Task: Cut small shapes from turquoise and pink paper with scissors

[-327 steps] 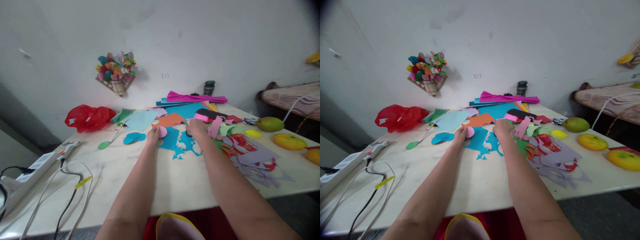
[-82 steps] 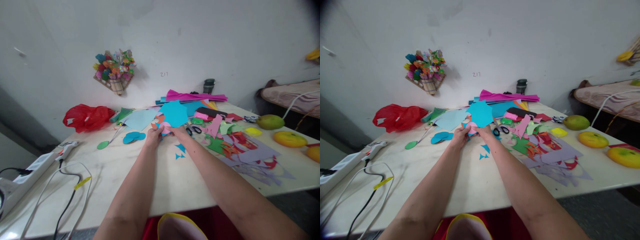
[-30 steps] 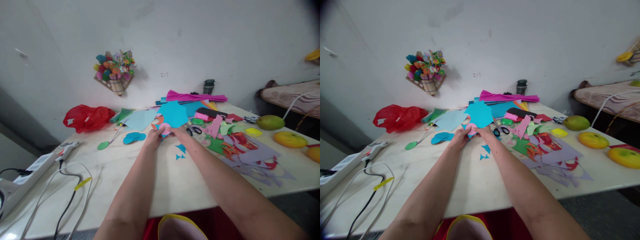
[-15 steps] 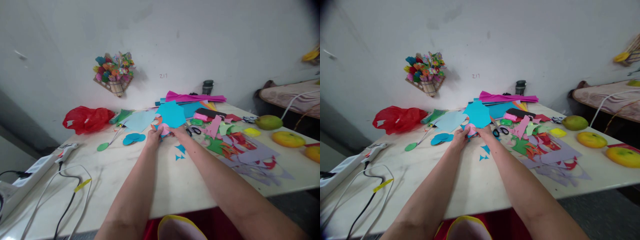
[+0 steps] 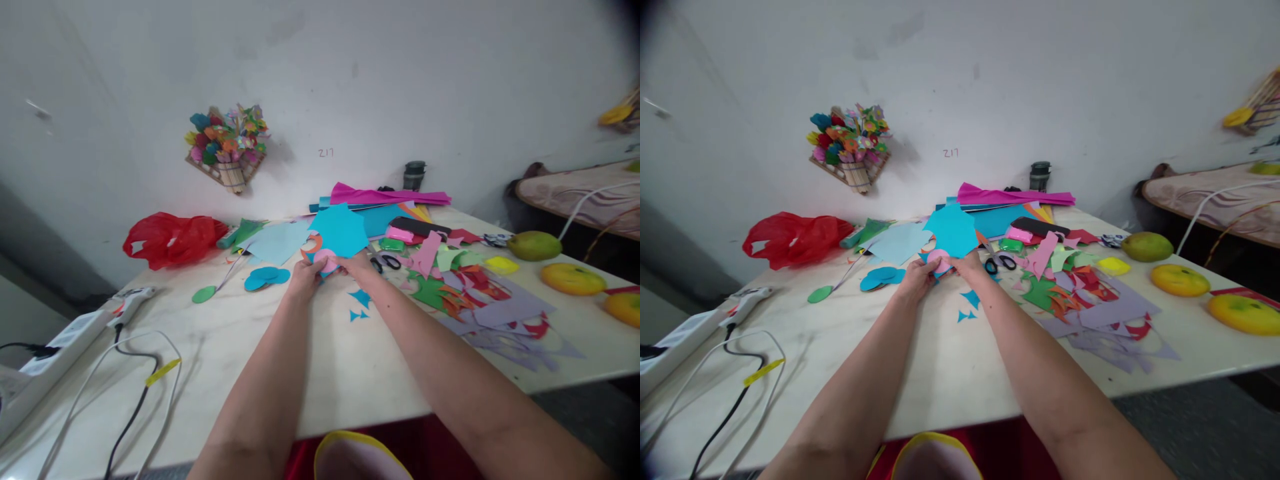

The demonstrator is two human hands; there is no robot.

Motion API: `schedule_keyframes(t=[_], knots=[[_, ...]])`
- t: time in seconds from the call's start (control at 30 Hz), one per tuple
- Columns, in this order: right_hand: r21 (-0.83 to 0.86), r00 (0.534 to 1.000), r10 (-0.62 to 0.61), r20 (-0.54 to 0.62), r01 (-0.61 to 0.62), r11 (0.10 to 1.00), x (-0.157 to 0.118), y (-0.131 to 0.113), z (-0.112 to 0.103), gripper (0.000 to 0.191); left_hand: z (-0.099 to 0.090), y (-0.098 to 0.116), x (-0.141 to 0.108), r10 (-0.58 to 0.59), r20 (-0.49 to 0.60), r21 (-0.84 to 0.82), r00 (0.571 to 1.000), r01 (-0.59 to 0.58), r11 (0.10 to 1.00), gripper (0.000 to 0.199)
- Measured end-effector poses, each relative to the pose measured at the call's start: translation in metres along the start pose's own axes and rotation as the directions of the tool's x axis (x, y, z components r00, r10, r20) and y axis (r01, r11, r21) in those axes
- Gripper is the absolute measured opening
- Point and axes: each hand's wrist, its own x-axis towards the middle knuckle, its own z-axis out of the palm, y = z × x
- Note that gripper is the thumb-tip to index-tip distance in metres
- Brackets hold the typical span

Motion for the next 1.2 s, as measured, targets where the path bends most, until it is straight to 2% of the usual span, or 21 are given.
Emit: schedule_keyframes(t=[0.07, 0.13, 0.2, 0.27, 0.33, 0.4, 0.47, 0.57, 0.7, 0.97, 1.2], knots=[[-0.168, 0.999, 0.006, 0.037, 0.000, 0.986, 0.003, -0.002, -0.006, 0.026, -0.001, 0.000, 0.001, 0.009, -0.044, 0.005, 0.999, -0.009, 1.000, 0.034], [-0.415, 0.996, 0.005, 0.088, 0.032, 0.909, 0.005, -0.006, -0.015, 0.021, -0.001, 0.000, 0.002, 0.025, -0.098, -0.014, 0.995, -0.026, 1.000, 0.035], [-0.670, 0.993, -0.050, 0.107, 0.109, 0.735, 0.006, -0.013, -0.025, 0.015, -0.001, 0.001, 0.003, 0.048, -0.154, -0.036, 0.987, -0.055, 0.998, 0.036], [-0.849, 0.989, -0.143, 0.040, 0.109, 0.516, 0.006, -0.021, -0.034, 0.012, -0.002, 0.001, 0.005, 0.072, -0.193, -0.050, 0.978, -0.083, 0.995, 0.036], [-0.936, 0.992, -0.121, -0.038, 0.007, 0.351, 0.004, -0.029, -0.042, 0.021, -0.003, 0.000, 0.006, 0.085, -0.220, -0.053, 0.972, -0.099, 0.994, 0.035], [-0.964, 0.989, -0.095, -0.115, -0.088, 0.251, 0.003, -0.035, -0.050, 0.028, -0.003, -0.001, 0.007, 0.091, -0.239, -0.059, 0.967, -0.108, 0.992, 0.034], [-0.971, 0.985, -0.055, -0.162, -0.149, 0.188, 0.003, -0.040, -0.057, 0.033, -0.003, -0.001, 0.008, 0.087, -0.246, -0.066, 0.965, -0.107, 0.992, 0.033], [-0.966, 0.974, 0.054, -0.219, -0.224, 0.132, 0.004, -0.043, -0.065, 0.036, -0.001, 0.000, 0.007, 0.075, -0.262, -0.069, 0.962, -0.097, 0.993, 0.030], [-0.968, 0.965, 0.151, -0.214, -0.230, 0.098, 0.007, -0.041, -0.069, 0.037, 0.003, 0.003, 0.005, 0.064, -0.302, -0.072, 0.951, -0.090, 0.993, 0.025], [-0.981, 0.985, 0.063, -0.161, -0.167, 0.102, 0.006, -0.035, -0.067, 0.034, 0.002, 0.005, 0.004, 0.078, -0.317, -0.057, 0.945, -0.101, 0.993, 0.017], [-0.967, 0.978, 0.051, -0.203, -0.209, 0.144, 0.004, -0.044, -0.068, 0.032, 0.003, 0.005, 0.005, 0.064, -0.326, -0.113, 0.943, -0.106, 0.988, 0.022]])
